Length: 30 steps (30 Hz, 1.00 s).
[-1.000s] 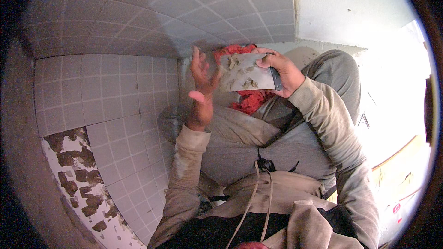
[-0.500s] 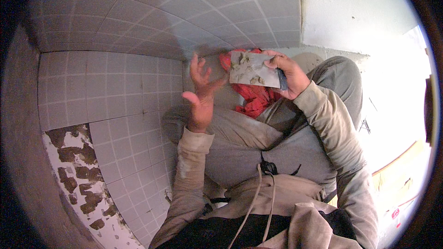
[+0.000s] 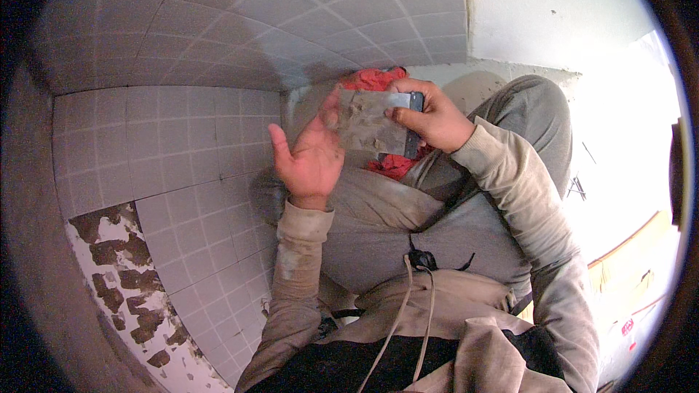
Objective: The person applies mortar to tiles and places them on a wall, pressing them into position and scraping away excess mortar.
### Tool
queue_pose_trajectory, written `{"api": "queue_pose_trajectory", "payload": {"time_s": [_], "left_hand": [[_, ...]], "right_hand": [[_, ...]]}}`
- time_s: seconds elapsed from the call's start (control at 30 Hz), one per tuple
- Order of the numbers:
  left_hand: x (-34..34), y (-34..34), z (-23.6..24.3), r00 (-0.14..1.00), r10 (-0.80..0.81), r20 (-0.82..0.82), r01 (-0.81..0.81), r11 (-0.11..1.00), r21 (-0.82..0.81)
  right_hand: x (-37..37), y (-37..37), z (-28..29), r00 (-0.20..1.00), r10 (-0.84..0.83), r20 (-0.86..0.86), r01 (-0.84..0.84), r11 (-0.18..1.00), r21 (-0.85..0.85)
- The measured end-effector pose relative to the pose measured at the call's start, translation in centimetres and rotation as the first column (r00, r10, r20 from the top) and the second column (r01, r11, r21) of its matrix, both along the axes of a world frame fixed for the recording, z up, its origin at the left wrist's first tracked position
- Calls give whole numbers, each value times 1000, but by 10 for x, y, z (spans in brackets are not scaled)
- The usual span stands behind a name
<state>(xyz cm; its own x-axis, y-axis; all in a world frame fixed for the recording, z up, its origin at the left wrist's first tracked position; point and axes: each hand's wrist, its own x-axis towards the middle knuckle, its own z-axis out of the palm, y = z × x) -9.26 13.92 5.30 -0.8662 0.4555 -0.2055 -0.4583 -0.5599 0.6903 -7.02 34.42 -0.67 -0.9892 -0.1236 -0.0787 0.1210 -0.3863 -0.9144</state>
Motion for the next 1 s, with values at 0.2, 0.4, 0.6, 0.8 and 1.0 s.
{"api": "queue_pose_trajectory", "payload": {"time_s": [0.2,0.4,0.6,0.8,1.0], "left_hand": [[-1,1,-10,994,7,-105,-22,990,-140],[-1,4,-6,967,-68,-244,14,976,-218],[-5,-7,-19,909,-96,-406,-56,936,-348],[-8,-11,-17,635,-310,-708,-408,644,-647],[-5,-7,3,367,-728,-579,-866,-40,-498]], "right_hand": [[-1,1,-4,1000,3,-23,-3,1000,12],[-1,-5,-11,992,-101,-82,102,995,18],[-1,3,1,994,33,-101,-35,999,-15],[-1,4,-18,994,-12,104,20,997,-76],[-4,8,-15,979,52,197,-13,982,-191]]}}
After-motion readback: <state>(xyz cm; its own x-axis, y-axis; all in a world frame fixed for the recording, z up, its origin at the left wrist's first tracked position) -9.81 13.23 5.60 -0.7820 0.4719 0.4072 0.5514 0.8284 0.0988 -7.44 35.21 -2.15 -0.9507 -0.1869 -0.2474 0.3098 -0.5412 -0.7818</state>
